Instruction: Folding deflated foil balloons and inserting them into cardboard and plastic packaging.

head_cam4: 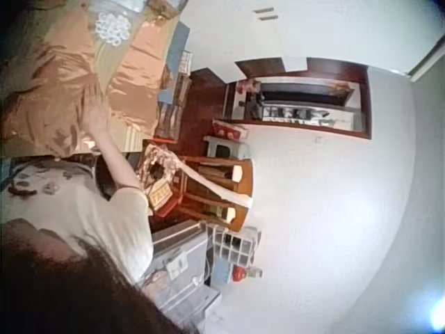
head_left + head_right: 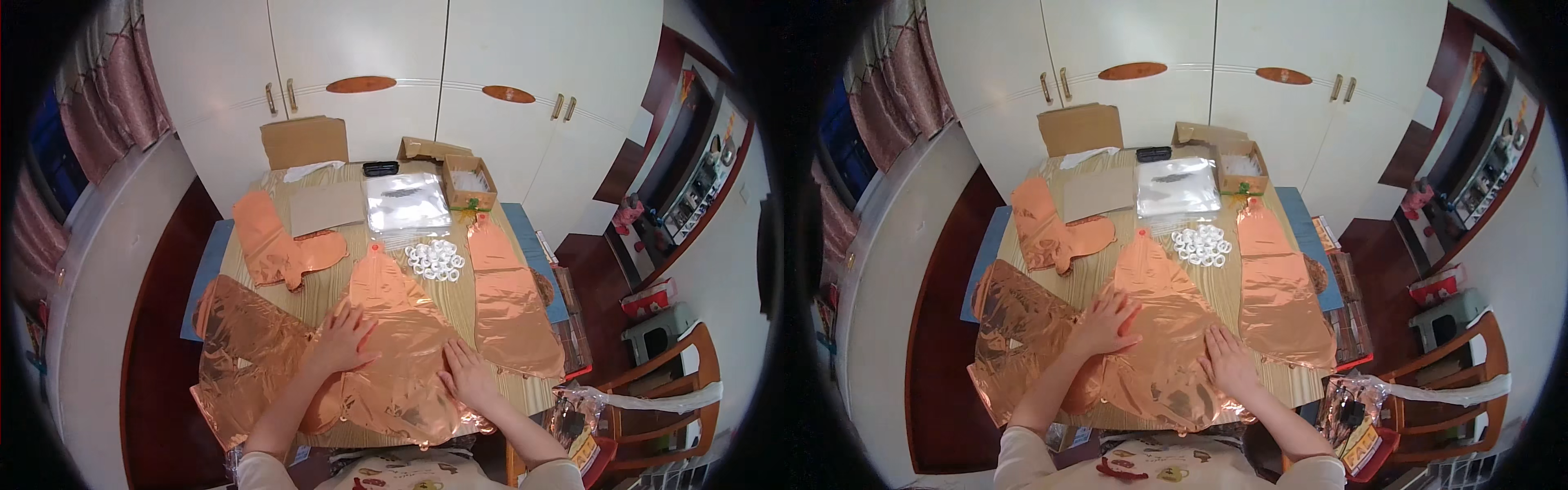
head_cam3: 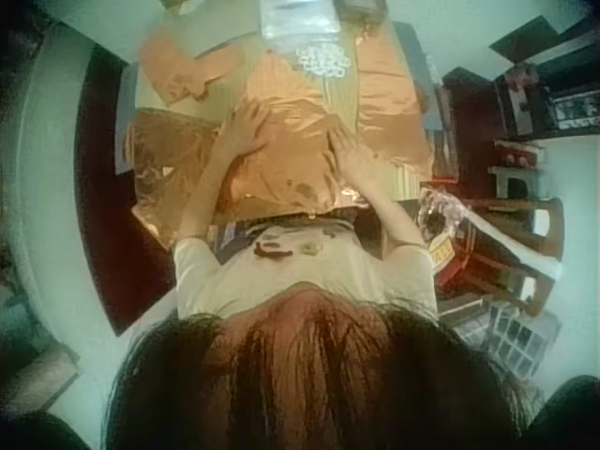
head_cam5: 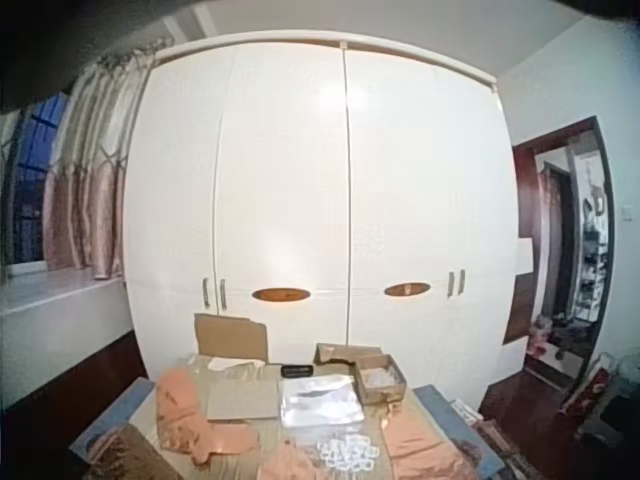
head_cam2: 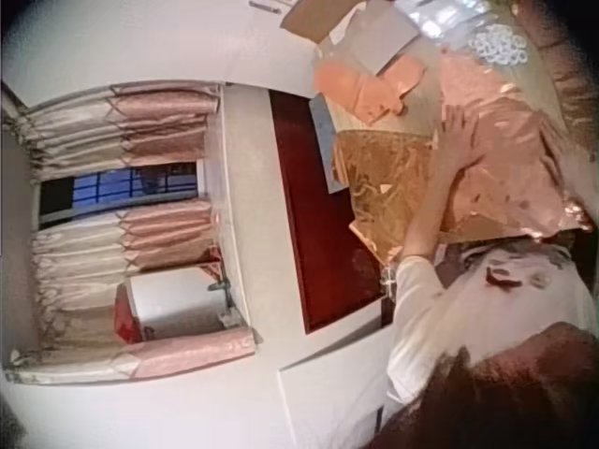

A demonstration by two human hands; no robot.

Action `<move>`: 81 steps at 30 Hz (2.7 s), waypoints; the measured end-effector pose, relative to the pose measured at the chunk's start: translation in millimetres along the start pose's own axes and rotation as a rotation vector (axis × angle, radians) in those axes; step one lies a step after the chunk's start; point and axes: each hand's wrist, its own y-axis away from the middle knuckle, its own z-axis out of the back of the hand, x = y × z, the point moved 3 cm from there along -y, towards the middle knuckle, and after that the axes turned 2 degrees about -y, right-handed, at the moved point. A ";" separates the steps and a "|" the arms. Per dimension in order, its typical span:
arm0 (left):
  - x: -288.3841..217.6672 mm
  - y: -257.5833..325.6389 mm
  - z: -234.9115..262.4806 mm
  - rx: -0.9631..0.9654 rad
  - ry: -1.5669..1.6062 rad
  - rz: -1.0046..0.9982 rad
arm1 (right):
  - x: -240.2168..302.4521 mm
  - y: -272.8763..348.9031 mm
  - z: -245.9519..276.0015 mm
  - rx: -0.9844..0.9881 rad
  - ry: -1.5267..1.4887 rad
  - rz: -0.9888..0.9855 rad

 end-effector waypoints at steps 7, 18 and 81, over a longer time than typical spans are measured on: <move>-9.3 2.6 -22.9 0.015 -0.050 0.052 | -12.0 -24.0 -1.1 0.030 -0.065 -0.019; -19.2 9.5 -26.8 -0.071 -0.041 0.055 | 0.9 -35.4 12.5 -0.033 -0.041 0.058; 234.5 47.0 13.9 -0.314 -0.042 0.567 | 210.3 -391.7 -119.1 0.320 -0.795 -0.069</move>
